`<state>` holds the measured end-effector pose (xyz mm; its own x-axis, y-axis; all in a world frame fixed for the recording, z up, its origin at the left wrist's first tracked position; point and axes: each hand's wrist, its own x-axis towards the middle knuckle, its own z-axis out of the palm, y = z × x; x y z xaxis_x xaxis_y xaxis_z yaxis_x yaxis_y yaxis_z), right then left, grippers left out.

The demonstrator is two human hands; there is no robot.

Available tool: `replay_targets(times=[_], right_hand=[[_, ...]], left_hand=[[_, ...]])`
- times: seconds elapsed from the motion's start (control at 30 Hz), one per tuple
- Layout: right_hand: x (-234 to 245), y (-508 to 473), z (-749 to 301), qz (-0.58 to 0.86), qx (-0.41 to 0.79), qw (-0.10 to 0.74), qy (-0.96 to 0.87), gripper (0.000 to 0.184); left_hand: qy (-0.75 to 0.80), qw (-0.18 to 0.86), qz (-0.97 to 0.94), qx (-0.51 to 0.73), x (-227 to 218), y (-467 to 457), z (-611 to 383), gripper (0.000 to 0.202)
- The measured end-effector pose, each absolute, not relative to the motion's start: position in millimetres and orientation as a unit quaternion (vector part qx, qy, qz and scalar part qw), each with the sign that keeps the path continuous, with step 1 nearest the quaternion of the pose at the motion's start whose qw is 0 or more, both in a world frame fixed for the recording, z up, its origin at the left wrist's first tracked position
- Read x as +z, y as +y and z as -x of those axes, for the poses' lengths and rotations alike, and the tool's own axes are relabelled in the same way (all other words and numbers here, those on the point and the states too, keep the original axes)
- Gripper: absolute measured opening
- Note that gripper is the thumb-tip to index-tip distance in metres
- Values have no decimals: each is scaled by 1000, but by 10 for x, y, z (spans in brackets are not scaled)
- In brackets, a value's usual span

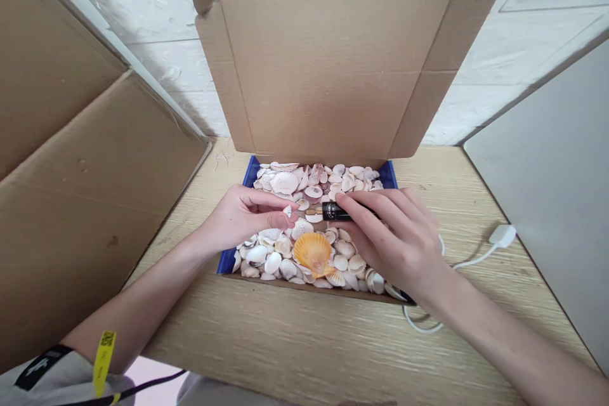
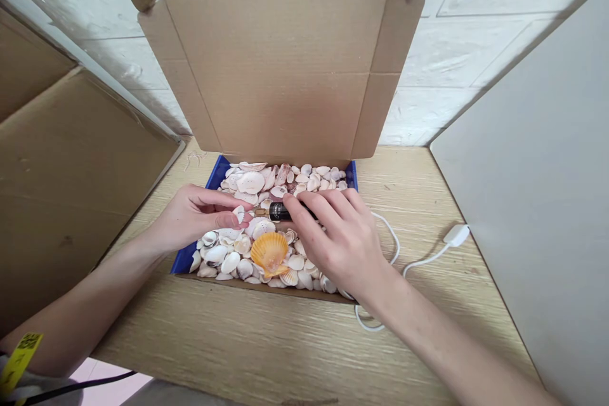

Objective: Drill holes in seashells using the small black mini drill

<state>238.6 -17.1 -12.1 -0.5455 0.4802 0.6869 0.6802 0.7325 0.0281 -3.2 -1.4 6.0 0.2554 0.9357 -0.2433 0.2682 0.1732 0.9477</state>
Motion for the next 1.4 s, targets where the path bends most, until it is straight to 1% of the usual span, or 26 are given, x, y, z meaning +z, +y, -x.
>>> replay_targets(times=[0.2, 0.33, 0.43, 0.6, 0.7, 0.77, 0.87, 0.97, 1.2, 1.27, 1.4], right_hand=[[-141, -171, -2335, 365, -124, 290, -876, 28], [-161, -173, -2333, 366, -124, 284, -878, 29], [-146, -172, -2339, 353, -137, 287, -880, 28], [-110, -182, -2371, 328, -162, 298, -882, 28], [-99, -196, -2390, 318, -186, 298, -881, 30], [-98, -201, -2392, 317, -194, 297, -880, 33], [-108, -194, -2379, 327, -184, 294, -879, 30], [-133, -179, -2363, 338, -150, 286, -884, 29], [-187, -170, -2359, 363, -83, 275, -887, 33], [-184, -170, -2358, 363, -82, 274, -887, 32], [-155, -162, -2357, 347, -117, 292, -883, 28]], left_hand=[[523, 444, -633, 359, 37, -47, 30, 20], [509, 415, -668, 349, -4, -56, 67, 20], [516, 437, -654, 340, -16, -57, 76, 20], [537, 515, -591, 313, 27, -39, 37, 20], [539, 533, -578, 302, 47, -32, 15, 18], [539, 534, -574, 307, 47, -33, 9, 18], [541, 523, -579, 314, 32, -39, 12, 20], [544, 509, -591, 310, 11, -41, 25, 23], [530, 491, -612, 322, -5, -51, 44, 25], [528, 493, -611, 324, -4, -55, 43, 23], [537, 494, -608, 314, -6, -57, 41, 26]])
